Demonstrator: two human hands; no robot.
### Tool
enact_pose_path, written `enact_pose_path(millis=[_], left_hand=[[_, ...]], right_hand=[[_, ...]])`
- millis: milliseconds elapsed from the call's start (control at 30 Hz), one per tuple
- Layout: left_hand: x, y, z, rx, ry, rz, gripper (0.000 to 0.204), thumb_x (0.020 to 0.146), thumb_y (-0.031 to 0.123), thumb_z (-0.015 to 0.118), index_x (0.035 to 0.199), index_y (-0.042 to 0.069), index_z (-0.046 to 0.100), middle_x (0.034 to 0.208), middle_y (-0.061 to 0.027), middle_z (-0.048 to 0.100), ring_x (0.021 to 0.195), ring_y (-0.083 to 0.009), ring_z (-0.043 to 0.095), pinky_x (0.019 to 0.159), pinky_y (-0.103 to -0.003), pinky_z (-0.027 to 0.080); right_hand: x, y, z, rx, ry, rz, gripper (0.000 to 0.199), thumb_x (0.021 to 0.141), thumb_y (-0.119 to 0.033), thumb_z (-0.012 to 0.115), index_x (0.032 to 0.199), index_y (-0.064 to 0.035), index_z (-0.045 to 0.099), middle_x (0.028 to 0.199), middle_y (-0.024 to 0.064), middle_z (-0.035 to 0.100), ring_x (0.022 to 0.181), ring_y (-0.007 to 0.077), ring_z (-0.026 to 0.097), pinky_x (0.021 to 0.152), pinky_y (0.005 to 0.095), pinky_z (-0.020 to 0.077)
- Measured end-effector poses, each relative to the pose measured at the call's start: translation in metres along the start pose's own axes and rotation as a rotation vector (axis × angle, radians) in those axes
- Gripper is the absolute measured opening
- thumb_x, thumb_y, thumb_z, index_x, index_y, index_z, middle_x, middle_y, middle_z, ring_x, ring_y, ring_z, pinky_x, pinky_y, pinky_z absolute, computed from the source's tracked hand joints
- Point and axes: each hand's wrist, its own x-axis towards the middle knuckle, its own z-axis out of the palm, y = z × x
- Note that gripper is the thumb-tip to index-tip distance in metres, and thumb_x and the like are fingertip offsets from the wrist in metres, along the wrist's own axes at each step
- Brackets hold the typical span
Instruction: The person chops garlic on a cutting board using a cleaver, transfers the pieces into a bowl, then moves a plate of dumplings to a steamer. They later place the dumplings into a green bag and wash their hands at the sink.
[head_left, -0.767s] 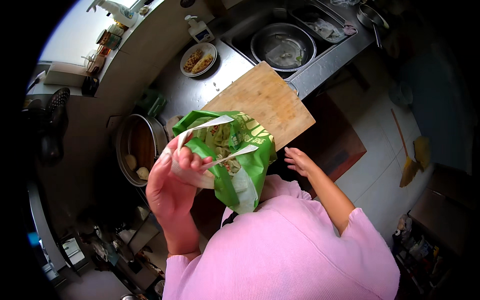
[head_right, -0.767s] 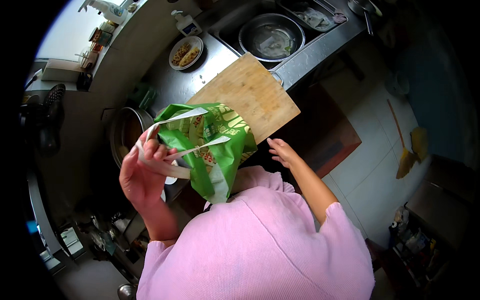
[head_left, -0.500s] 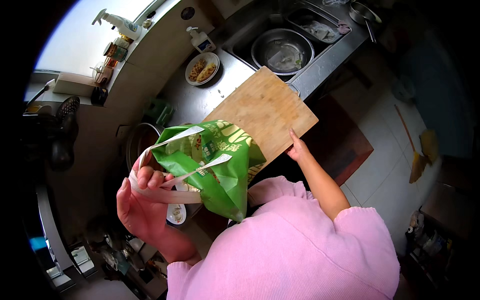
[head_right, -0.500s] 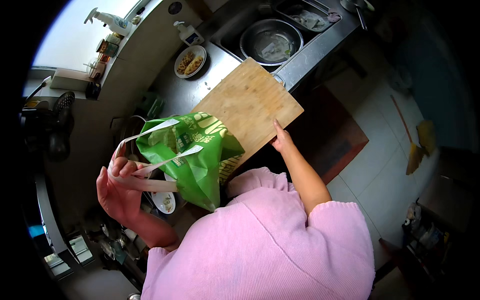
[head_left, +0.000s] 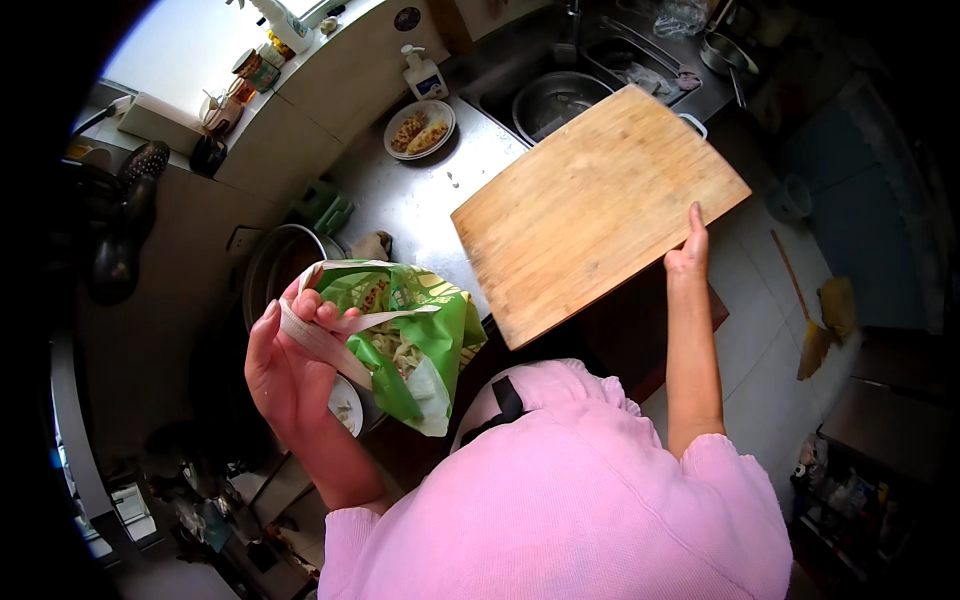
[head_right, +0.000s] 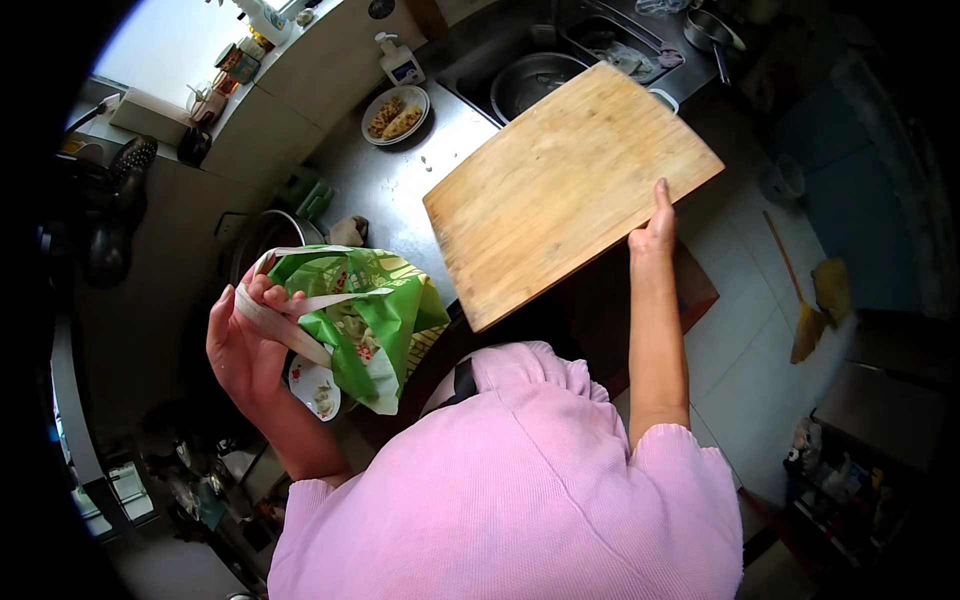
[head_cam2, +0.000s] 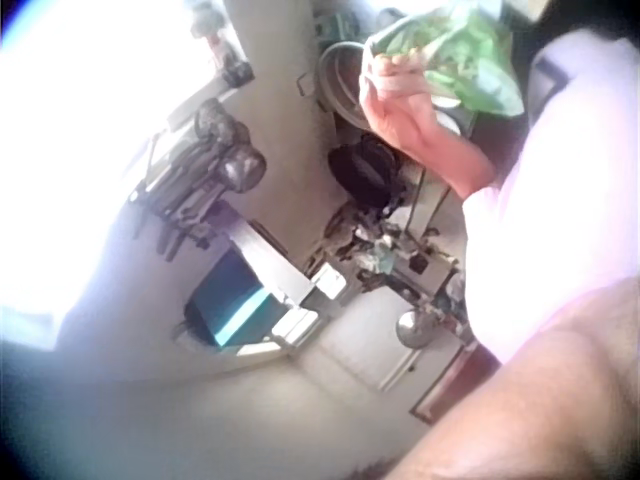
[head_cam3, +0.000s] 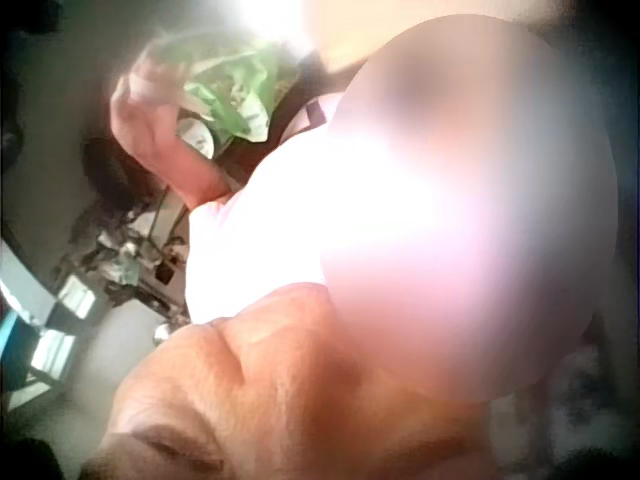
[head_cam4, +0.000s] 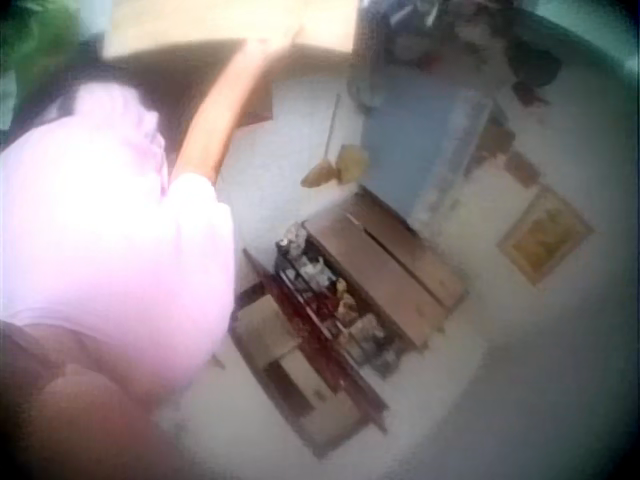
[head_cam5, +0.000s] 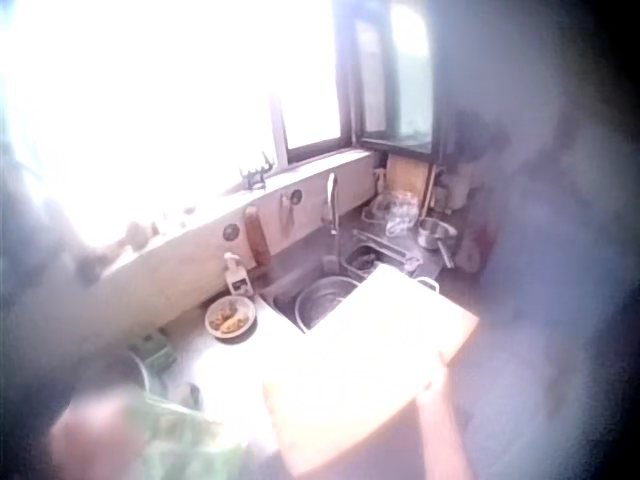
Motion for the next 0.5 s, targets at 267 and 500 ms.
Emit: enact_pose_path(millis=[267,500], left_hand=[[0.026,-0.020,-0.028,0.008,0.069,-0.030,0.031,0.084,0.019,0.042,0.104,-0.005,0.042,0.077,-0.0043,0.051,0.075,-0.0170,0.050,0.082,-0.038,0.037],[0.069,-0.049,-0.030,0.049,0.111,0.032,0.022,0.084,0.021,0.043,0.087,0.001,0.051,0.072,-0.0025,0.054,0.068,-0.0146,0.052,0.077,-0.034,0.039]], right_hand=[[-0.055,-0.152,0.092,-0.200,-0.097,-0.814,0.040,0.079,-0.019,0.060,0.106,0.0079,0.049,0.110,0.0129,0.051,0.098,0.0191,0.049,0.086,0.0297,0.0394],[-0.055,-0.237,0.070,-0.472,-0.191,-1.246,0.029,0.080,-0.015,0.058,0.100,0.0056,0.051,0.098,0.0085,0.055,0.086,0.0126,0.049,0.077,0.0233,0.0388]])
